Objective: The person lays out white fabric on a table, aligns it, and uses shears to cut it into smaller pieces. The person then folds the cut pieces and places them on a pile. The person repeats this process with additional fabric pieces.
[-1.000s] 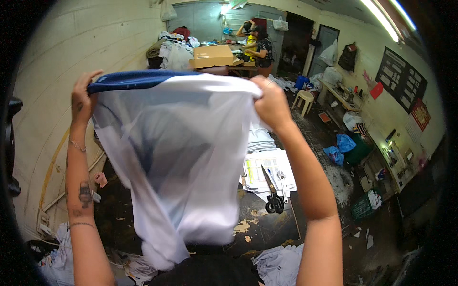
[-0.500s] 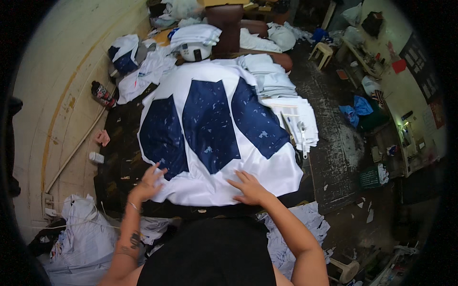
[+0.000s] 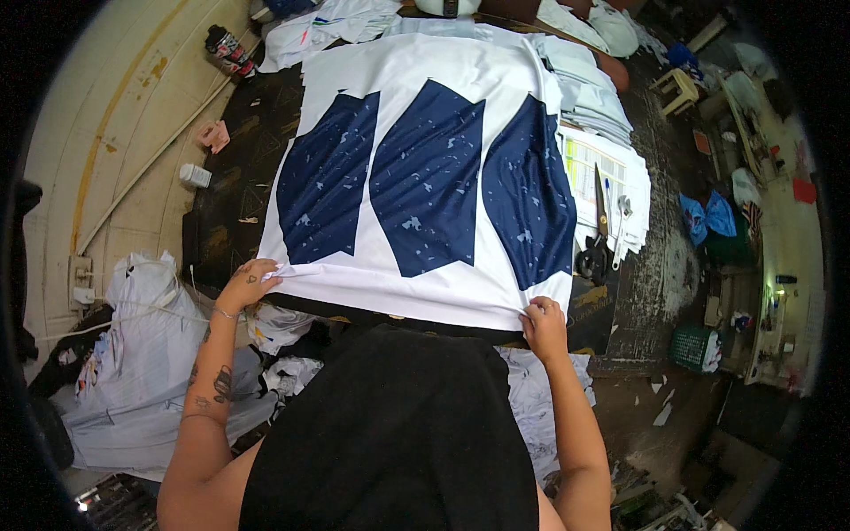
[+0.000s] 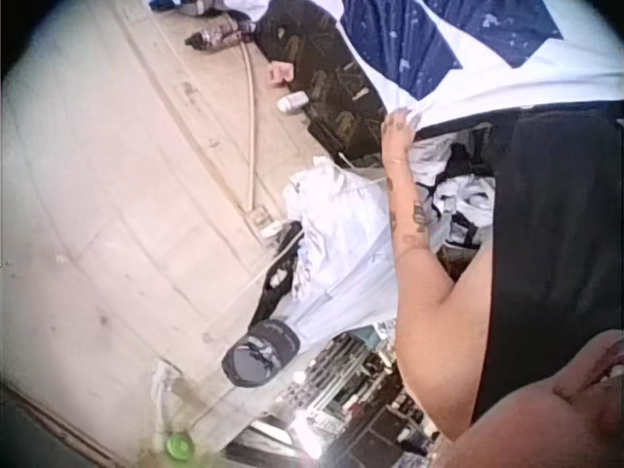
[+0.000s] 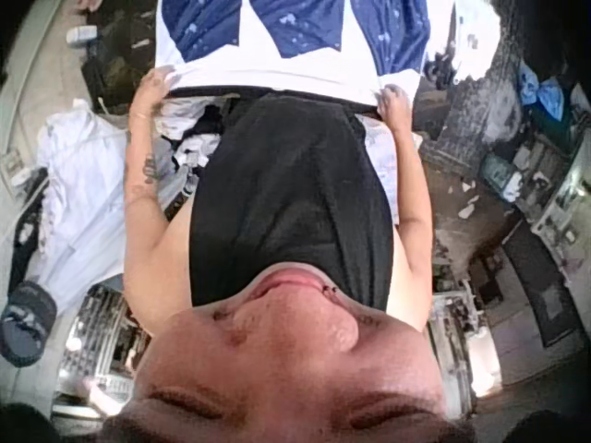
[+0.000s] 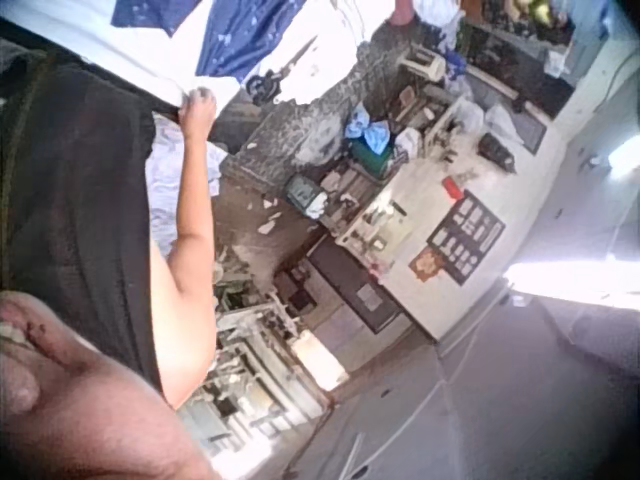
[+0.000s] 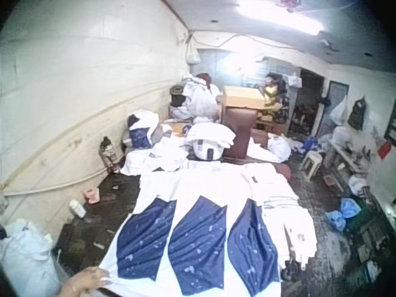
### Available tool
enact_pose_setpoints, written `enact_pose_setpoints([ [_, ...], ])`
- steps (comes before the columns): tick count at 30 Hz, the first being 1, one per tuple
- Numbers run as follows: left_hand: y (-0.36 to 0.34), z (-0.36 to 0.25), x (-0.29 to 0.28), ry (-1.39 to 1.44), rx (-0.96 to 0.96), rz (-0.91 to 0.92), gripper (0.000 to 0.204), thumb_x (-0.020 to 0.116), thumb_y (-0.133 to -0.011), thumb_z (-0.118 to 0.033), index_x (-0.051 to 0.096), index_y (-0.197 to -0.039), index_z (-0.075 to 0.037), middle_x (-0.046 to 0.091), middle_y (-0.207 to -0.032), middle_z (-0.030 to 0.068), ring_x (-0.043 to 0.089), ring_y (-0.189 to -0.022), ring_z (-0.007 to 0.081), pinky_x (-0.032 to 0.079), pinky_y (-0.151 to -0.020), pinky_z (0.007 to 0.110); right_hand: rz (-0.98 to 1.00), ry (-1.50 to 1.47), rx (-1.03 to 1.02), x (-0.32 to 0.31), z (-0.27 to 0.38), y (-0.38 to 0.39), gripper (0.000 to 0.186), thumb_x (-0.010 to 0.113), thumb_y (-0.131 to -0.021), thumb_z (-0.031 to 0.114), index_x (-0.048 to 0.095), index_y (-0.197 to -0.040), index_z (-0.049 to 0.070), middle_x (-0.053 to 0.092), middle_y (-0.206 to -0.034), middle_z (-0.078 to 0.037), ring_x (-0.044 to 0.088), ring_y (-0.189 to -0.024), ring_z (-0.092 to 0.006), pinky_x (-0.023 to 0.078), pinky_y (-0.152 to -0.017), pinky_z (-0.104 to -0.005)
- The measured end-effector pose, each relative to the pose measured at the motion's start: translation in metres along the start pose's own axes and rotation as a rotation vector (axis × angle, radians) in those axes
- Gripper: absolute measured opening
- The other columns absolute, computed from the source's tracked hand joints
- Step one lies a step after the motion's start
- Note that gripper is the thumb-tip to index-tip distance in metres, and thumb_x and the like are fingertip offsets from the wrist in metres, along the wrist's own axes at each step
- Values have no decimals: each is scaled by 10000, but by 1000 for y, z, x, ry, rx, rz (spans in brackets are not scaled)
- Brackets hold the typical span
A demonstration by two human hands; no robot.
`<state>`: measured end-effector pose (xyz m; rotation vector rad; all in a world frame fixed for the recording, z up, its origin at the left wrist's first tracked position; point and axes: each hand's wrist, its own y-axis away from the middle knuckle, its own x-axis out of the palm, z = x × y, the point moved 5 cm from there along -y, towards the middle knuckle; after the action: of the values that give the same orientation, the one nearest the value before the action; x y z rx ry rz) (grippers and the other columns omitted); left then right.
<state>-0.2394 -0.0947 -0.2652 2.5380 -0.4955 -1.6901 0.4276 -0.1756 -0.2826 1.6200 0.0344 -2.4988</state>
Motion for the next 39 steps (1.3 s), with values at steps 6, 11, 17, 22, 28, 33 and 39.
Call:
enact_pose_setpoints([
  [6, 13, -35, -2, -36, -69, 162, 299, 705, -981, -340, 762, -1156, -104, 735, -1241, 133, 660, -1213, 355, 505, -1051, 480, 88, 49, 95, -23, -28, 12, 271, 786, -784, 141, 758, -1024, 19, 684, -1287, -169, 629, -1202, -394, 520, -1028, -486],
  [11, 14, -67, 15, -183, -73, 299, 215, 641, -1000, -270, 779, -1091, -132, 765, -1099, 157, 712, -1096, 391, 536, -973, 524, 533, 546, 415, -26, -22, -3, 270, 758, -856, 207, 805, -1088, 76, 672, -1355, -166, 612, -1260, -392, 503, -1046, -539],
  [17, 16, -59, 37, -440, -189, 550, 316, 604, -1017, -349, 761, -1207, -151, 755, -1246, 170, 708, -1201, 338, 532, -1018, 516, 115, 84, 143, -13, 40, -50, 640, 825, -872, 303, 625, -1452, 122, 541, -1522, -273, 487, -1417, -481, 443, -1168, -502],
  [22, 25, -62, 34, -201, -125, 744, 393, 690, -984, -382, 740, -1224, -74, 785, -1165, 158, 748, -1104, 315, 581, -950, 467, 193, 196, 338, 7, 20, -31, 963, 853, -856, 364, 367, -1669, 194, 293, -1675, -350, 356, -1513, -518, 384, -1218, -531],
  [28, -52, -34, 8, 83, -307, -376, 451, 749, -965, -335, 702, -1314, -53, 676, -1352, 209, 625, -1287, 369, 500, -1063, 442, 141, 164, 338, 10, 17, -3, 1016, 864, -841, 393, 329, -1687, 216, 268, -1683, -357, 324, -1517, -559, 352, -1237, -551],
  [33, -63, 15, 40, -247, -578, -582, 406, 718, -992, -317, 674, -1312, -70, 600, -1430, 160, 509, -1372, 379, 427, -1128, 481, 244, 188, 438, 12, 23, -3, 1013, 864, -836, 401, 340, -1675, 179, 279, -1676, -359, 342, -1515, -544, 376, -1219, -552],
  [39, -96, -30, 3, 529, -428, -307, 285, 754, -976, -235, 658, -1179, -60, 674, -955, 64, 638, -847, 197, 511, -793, 335, 57, -291, 151, -10, 110, -61, 775, 816, -899, 328, 511, -1516, -29, 476, -1548, -352, 481, -1426, -491, 422, -1190, -520],
])
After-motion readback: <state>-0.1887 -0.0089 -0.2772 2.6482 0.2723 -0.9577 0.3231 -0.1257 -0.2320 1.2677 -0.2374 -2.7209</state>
